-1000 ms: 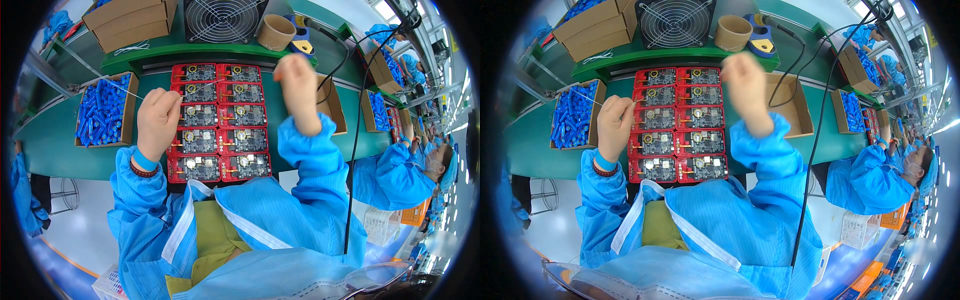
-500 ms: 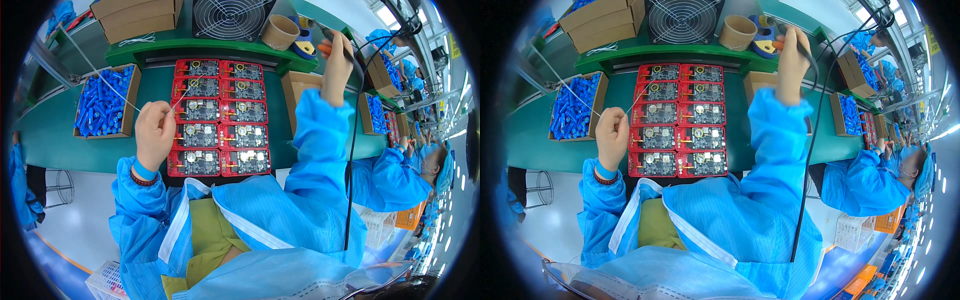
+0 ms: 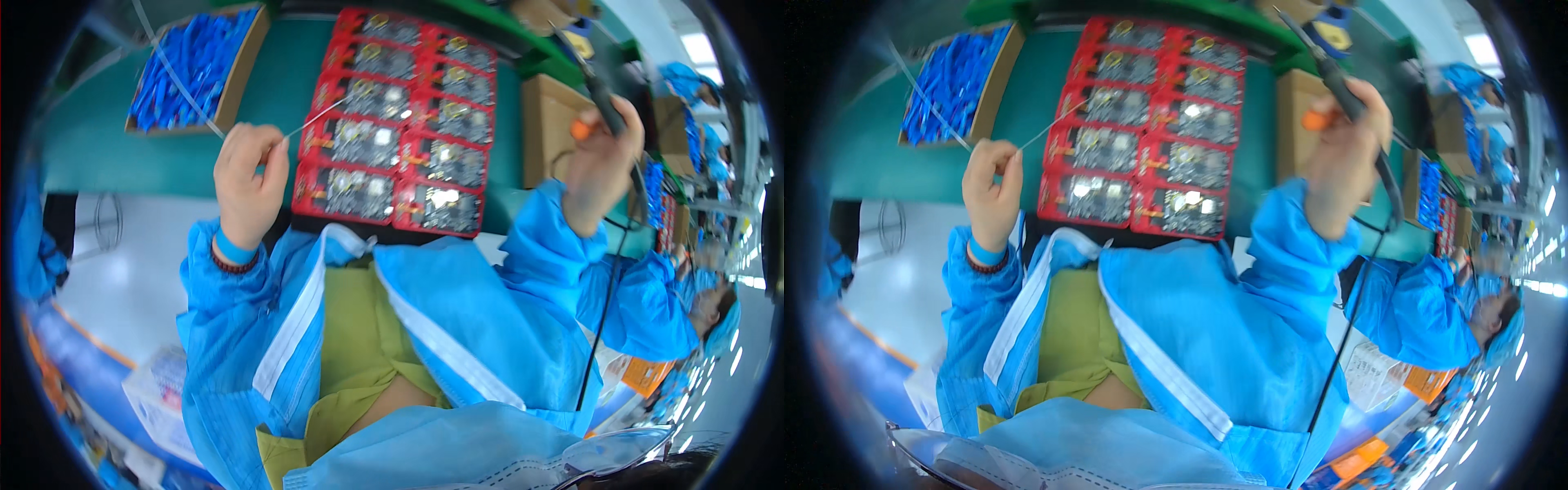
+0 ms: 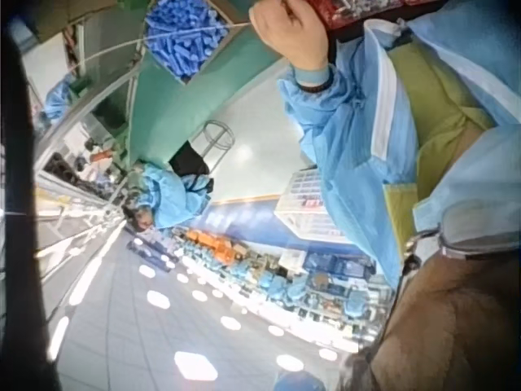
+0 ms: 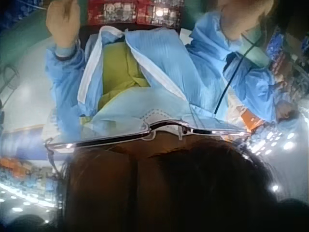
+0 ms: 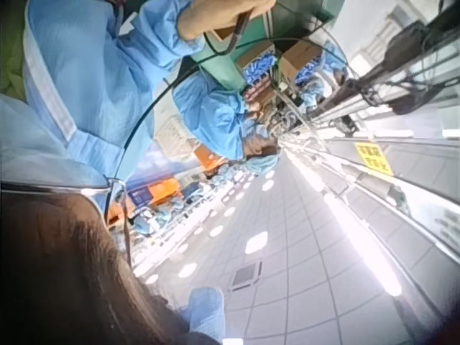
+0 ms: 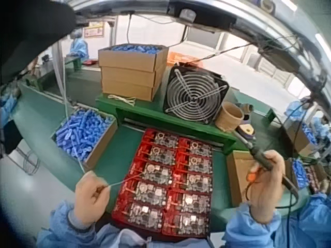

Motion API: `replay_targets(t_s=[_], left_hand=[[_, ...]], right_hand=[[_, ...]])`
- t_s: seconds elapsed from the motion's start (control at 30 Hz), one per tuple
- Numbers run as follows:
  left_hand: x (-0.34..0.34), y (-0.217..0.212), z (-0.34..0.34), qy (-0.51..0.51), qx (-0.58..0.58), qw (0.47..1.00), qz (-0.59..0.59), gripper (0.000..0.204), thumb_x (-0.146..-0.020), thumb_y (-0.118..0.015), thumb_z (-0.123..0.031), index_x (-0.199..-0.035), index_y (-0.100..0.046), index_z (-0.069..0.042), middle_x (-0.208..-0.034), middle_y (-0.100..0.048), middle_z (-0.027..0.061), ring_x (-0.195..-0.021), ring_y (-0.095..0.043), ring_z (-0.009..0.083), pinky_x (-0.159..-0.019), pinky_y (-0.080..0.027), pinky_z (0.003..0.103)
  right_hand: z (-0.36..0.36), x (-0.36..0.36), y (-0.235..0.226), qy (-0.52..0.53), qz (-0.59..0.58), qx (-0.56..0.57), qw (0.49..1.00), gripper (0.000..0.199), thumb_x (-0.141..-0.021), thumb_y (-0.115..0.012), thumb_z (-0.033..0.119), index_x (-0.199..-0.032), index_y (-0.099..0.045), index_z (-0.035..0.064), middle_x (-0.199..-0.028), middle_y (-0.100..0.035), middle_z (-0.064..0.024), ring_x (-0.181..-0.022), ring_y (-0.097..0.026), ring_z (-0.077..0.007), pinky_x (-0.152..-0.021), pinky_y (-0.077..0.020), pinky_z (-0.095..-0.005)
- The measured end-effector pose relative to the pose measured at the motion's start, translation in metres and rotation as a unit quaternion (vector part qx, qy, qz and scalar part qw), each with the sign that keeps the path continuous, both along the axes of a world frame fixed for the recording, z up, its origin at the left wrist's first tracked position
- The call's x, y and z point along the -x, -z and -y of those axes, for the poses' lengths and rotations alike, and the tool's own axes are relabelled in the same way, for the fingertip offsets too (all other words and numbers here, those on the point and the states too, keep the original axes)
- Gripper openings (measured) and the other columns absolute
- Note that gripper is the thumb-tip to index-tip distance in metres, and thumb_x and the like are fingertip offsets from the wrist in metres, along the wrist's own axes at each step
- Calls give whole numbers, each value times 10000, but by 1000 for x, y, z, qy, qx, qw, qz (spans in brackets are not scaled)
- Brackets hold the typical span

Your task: The person places a tray of circuit boards on the desk, solders connections using a soldering iron, writes on a sheet of paper with a pen, and then solders blue batteries onto the circuit boards.

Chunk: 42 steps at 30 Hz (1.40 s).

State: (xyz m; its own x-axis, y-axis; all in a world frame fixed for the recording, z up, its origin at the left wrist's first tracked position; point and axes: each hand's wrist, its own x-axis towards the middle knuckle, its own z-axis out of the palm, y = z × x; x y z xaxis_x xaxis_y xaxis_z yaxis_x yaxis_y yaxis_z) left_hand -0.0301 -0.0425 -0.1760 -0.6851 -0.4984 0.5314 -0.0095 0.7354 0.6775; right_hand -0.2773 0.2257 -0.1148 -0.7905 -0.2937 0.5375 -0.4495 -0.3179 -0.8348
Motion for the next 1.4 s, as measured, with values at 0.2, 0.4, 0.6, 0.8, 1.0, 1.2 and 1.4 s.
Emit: replay_targets(t_s=[0.2,0.4,0.6,0.8,1.0,1.2,1.4], left_hand=[[-41,12,-6,-39,11,999,9,130,-723,-644,65,-771,-572,-33,-664,-512,86,-603,-499,239,-546,-387,340],[-67,25,-19,-12,34,998,41,141,-698,-635,73,-755,-565,-34,-638,-505,80,-595,-496,253,-530,-373,361],[-83,31,-28,-4,-25,997,73,153,-687,-639,75,-754,-559,-38,-643,-498,81,-602,-495,260,-529,-374,365],[-74,29,-23,-42,33,998,32,161,-681,-648,84,-770,-570,-25,-679,-522,88,-605,-501,255,-537,-390,344],[-68,27,-19,-33,16,999,-14,171,-676,-648,87,-775,-570,-28,-680,-524,83,-611,-504,252,-538,-395,341],[-63,38,-14,-15,41,999,20,173,-669,-647,88,-750,-559,-38,-657,-508,78,-589,-492,234,-515,-379,336],[-68,39,-14,-24,13,999,20,170,-672,-651,83,-745,-557,-38,-653,-506,71,-583,-486,234,-511,-375,340]], right_hand=[[-9,-71,17,-130,-85,-231,960,505,-929,-498,433,-1047,-567,-52,-899,-581,-167,-763,-569,-210,-645,-435,-284],[13,-87,28,-286,-188,-211,916,361,-873,-581,340,-871,-634,-17,-684,-609,-107,-571,-579,-235,-506,-406,-329],[34,-89,29,-345,-201,-251,882,315,-844,-604,311,-898,-637,2,-715,-633,-106,-575,-592,-253,-512,-430,-345],[50,-94,41,-305,-199,-268,892,281,-838,-626,295,-906,-643,23,-692,-630,-93,-570,-598,-233,-520,-440,-335],[54,-96,41,-303,-196,-272,892,290,-842,-633,307,-905,-648,25,-678,-621,-83,-568,-595,-231,-522,-440,-334],[62,-99,50,-306,-181,-278,892,281,-837,-646,295,-916,-644,25,-666,-618,-83,-565,-598,-232,-514,-442,-328],[68,-99,52,-311,-178,-279,891,282,-845,-640,293,-926,-639,23,-665,-620,-80,-566,-604,-230,-517,-449,-325]])
